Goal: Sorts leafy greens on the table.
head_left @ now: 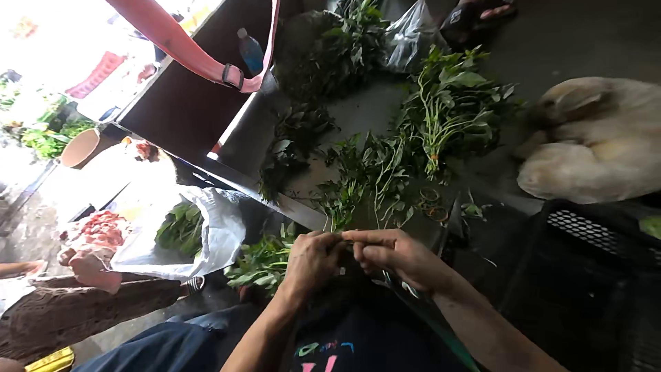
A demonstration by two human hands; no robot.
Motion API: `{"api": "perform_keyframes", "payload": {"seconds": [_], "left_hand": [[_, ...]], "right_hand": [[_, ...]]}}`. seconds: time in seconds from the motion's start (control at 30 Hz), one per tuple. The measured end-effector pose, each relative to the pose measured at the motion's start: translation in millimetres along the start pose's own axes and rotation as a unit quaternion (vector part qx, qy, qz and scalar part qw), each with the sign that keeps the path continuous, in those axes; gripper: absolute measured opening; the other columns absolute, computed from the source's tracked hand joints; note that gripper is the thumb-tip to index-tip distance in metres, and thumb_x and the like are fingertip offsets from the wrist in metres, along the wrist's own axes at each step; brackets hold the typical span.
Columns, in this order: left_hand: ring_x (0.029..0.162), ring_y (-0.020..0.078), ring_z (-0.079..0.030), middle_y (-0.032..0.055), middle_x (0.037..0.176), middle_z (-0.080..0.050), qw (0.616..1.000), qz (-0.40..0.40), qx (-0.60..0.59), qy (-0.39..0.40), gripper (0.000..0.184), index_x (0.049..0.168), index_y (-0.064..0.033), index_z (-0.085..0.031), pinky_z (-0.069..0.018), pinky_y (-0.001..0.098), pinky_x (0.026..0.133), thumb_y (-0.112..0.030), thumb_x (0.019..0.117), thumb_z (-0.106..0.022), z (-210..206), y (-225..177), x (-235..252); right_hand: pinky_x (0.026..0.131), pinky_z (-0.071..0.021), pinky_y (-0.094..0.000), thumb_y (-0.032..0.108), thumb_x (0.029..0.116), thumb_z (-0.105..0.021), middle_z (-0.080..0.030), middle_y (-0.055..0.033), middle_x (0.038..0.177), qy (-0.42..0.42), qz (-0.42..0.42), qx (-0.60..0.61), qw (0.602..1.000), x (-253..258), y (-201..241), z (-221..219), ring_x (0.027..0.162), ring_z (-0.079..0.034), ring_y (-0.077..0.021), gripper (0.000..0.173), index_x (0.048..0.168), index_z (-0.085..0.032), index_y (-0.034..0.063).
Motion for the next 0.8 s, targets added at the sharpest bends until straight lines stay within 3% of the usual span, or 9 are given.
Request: {"api": "perform_keyframes", "payload": {"seconds": [0.1,0.17,0.23,0.33,0.47,0.53,0.6,0.7,0.8], "left_hand": [[0.098,0.0216,-0.072,0.0066,0.103,-0.076,0.999,0.04,0.004,0.017,0.027,0.116,-0.0154,-0.078,-0.0553,0.0468,0.092,-0.026,0.0996,-0.059,-11,5,2],[0.104,0.0161,-0.07,0.0049,0.11,-0.075,0.99,0.102,-0.074,0.064,0.027,0.12,-0.0139,-0.076,-0.054,0.041,0.098,-0.023,0.1009,-0.059,-17,17,6],[0.096,0.0088,-0.071,0.0018,0.105,-0.076,0.955,0.154,-0.235,0.094,0.023,0.116,-0.0107,-0.075,-0.057,0.0342,0.091,-0.022,0.1007,-0.062,-24,34,7],[0.084,0.0115,-0.069,0.0058,0.098,-0.074,0.869,0.17,-0.454,0.099,0.025,0.117,-0.0027,-0.072,-0.0589,0.0314,0.079,-0.017,0.1009,-0.06,-27,42,1],[0.079,0.0086,-0.066,0.0039,0.097,-0.072,0.852,0.133,-0.496,0.104,0.029,0.123,-0.0032,-0.069,-0.0574,0.0279,0.074,-0.018,0.1039,-0.054,-17,46,3],[0.08,0.0096,-0.067,0.0053,0.1,-0.072,0.855,0.126,-0.492,0.104,0.032,0.127,-0.003,-0.067,-0.0579,0.0285,0.075,-0.019,0.1054,-0.051,-10,53,4],[0.085,0.0111,-0.068,0.0064,0.104,-0.073,0.857,0.129,-0.485,0.114,0.032,0.128,-0.0041,-0.067,-0.0588,0.0303,0.079,-0.019,0.1061,-0.049,-8,59,1],[0.082,0.0098,-0.068,0.0044,0.098,-0.072,0.852,0.149,-0.482,0.139,0.029,0.119,-0.005,-0.072,-0.0585,0.0291,0.077,-0.02,0.1058,-0.05,-17,63,-6],[0.082,0.0082,-0.067,0.002,0.097,-0.073,0.869,0.146,-0.419,0.218,0.029,0.112,-0.0076,-0.073,-0.0576,0.0284,0.077,-0.025,0.1055,-0.051,-35,60,-7]], "right_hand": [[0.098,-0.0548,-0.0289,0.036,0.0969,-0.065,-0.069,-0.0086,0.124,-0.008,-0.006,-0.227,0.974,-4,-6,-13,0.109,-0.067,-0.0107,0.058,0.145,-0.057,0.0033],[0.105,-0.0519,-0.0331,0.037,0.0969,-0.065,-0.065,-0.0137,0.132,-0.019,0.001,-0.274,0.962,-4,-17,-18,0.118,-0.064,-0.016,0.062,0.149,-0.053,0.0039],[0.102,-0.0538,-0.0327,0.031,0.0975,-0.065,-0.066,-0.0126,0.129,-0.041,0.032,-0.254,0.966,-4,-26,-19,0.116,-0.065,-0.0156,0.058,0.149,-0.054,0.0066],[0.1,-0.057,-0.0288,0.021,0.0966,-0.067,-0.067,-0.0106,0.127,-0.073,0.057,-0.166,0.982,-4,-33,-15,0.113,-0.067,-0.0111,0.048,0.14,-0.057,0.0023],[0.096,-0.0574,-0.0268,0.022,0.0959,-0.066,-0.07,-0.0066,0.12,-0.122,0.108,-0.203,0.966,-11,-36,1,0.109,-0.067,-0.0078,0.033,0.123,-0.067,0.0039],[0.097,-0.0572,-0.0319,0.026,0.0975,-0.063,-0.071,-0.0072,0.118,-0.17,0.098,-0.279,0.94,-21,-41,26,0.11,-0.067,-0.0123,0.03,0.118,-0.071,0.0061],[0.098,-0.057,-0.0428,0.026,0.0985,-0.063,-0.07,-0.0135,0.12,-0.257,0.009,-0.355,0.899,-40,-51,66,0.112,-0.068,-0.0235,0.032,0.121,-0.071,0.0043],[0.103,-0.0482,-0.0618,0.032,0.0968,-0.07,-0.058,-0.0307,0.134,-0.372,-0.212,-0.396,0.812,-78,-86,131,0.122,-0.059,-0.0467,0.056,0.138,-0.056,-0.0022],[0.102,-0.0475,-0.0639,0.046,0.0907,-0.076,-0.047,-0.0355,0.143,-0.441,-0.313,-0.408,0.736,-106,-118,160,0.126,-0.054,-0.0525,0.077,0.144,-0.048,-0.0034]]}}
Point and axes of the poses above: each hand's wrist, its own x-axis towards the middle knuckle, its own z-axis out of the back of the hand, y = z × x, the point moved 7 cm from there along x, towards the middle knuckle
